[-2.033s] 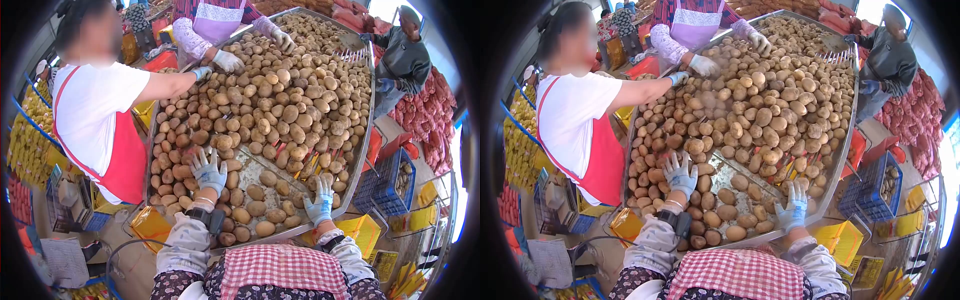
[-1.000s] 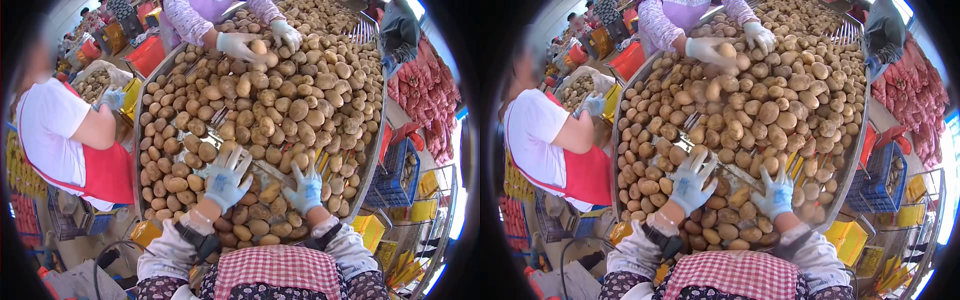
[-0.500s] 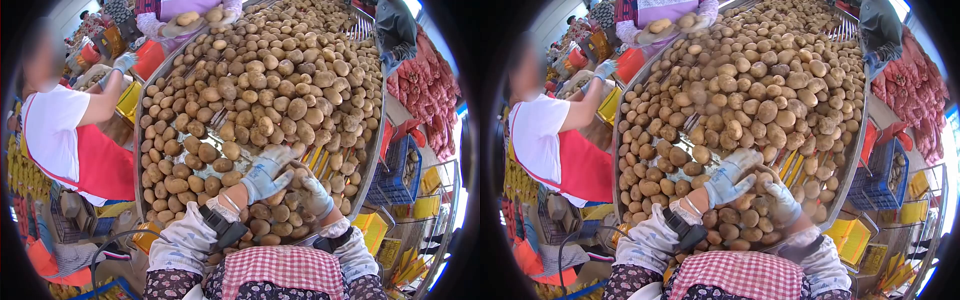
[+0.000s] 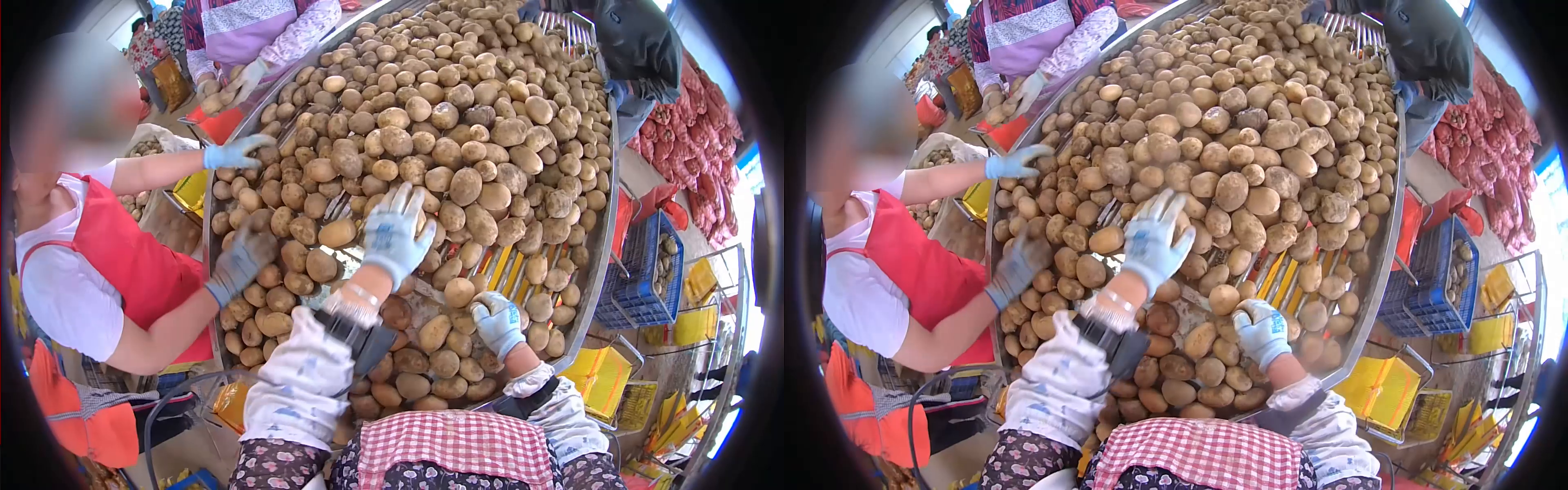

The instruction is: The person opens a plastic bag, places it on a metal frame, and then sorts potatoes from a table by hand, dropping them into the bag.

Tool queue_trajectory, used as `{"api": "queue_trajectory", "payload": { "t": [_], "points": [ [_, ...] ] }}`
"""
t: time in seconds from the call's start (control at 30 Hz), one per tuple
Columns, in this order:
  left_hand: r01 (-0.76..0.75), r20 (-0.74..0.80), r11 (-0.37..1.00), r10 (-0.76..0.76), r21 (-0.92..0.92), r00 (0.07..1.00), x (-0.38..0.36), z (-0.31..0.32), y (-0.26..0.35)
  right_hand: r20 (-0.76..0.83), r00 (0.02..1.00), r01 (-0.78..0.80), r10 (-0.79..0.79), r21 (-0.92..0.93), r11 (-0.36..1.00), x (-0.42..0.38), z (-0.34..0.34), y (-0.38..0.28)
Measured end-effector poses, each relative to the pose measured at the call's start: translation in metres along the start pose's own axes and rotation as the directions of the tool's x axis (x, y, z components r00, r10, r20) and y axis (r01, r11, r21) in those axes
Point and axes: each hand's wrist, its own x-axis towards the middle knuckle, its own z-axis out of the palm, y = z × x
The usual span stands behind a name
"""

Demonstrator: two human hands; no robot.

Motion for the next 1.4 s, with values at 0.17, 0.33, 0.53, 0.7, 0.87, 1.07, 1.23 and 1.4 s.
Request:
{"api": "queue_trajectory", "payload": {
  "t": [0.17, 0.33, 0.53, 0.7, 0.87, 1.07, 1.23, 1.4],
  "points": [
    [0.082, 0.41, 0.929, -0.236, 0.36, 0.881, 0.043, 0.03, 0.01, 0.267, 0.884, -0.46, 0.384, 0.646, 0.609, -0.002, -0.005, 0.017],
    [0.06, 0.5, 0.902, -0.291, 0.427, 0.816, 0.071, 0.03, 0.016, 0.22, 0.9, -0.409, 0.377, 0.728, 0.551, -0.008, -0.003, 0.021],
    [0.0, 0.739, 0.896, -0.367, 0.445, 0.564, 0.072, 0.019, 0.014, 0.253, 0.921, -0.383, 0.297, 0.731, 0.565, -0.014, -0.02, 0.013],
    [0.182, 0.607, 0.94, -0.327, 0.289, 0.725, 0.048, -0.007, 0.012, 0.246, 0.942, -0.332, 0.228, 0.776, 0.536, -0.021, -0.028, 0.019],
    [0.077, 0.36, 0.964, 0.021, -0.254, 0.933, -0.011, -0.031, 0.015, 0.352, 0.921, -0.362, 0.167, 0.932, 0.034, -0.028, -0.034, -0.016],
    [0.181, -0.041, 0.909, -0.179, 0.376, 0.983, -0.009, -0.01, -0.061, 0.436, 0.89, -0.455, -0.134, 0.865, -0.21, -0.017, -0.036, -0.031],
    [0.042, 0.386, 0.97, -0.135, 0.24, 0.912, -0.073, -0.019, -0.034, 0.379, 0.901, -0.349, 0.209, 0.922, -0.169, -0.014, -0.032, -0.013],
    [0.163, 0.277, 0.96, -0.097, -0.227, 0.956, -0.062, -0.049, -0.034, 0.414, 0.859, -0.409, 0.3, 0.909, -0.084, -0.017, -0.019, 0.002]
  ]
}}
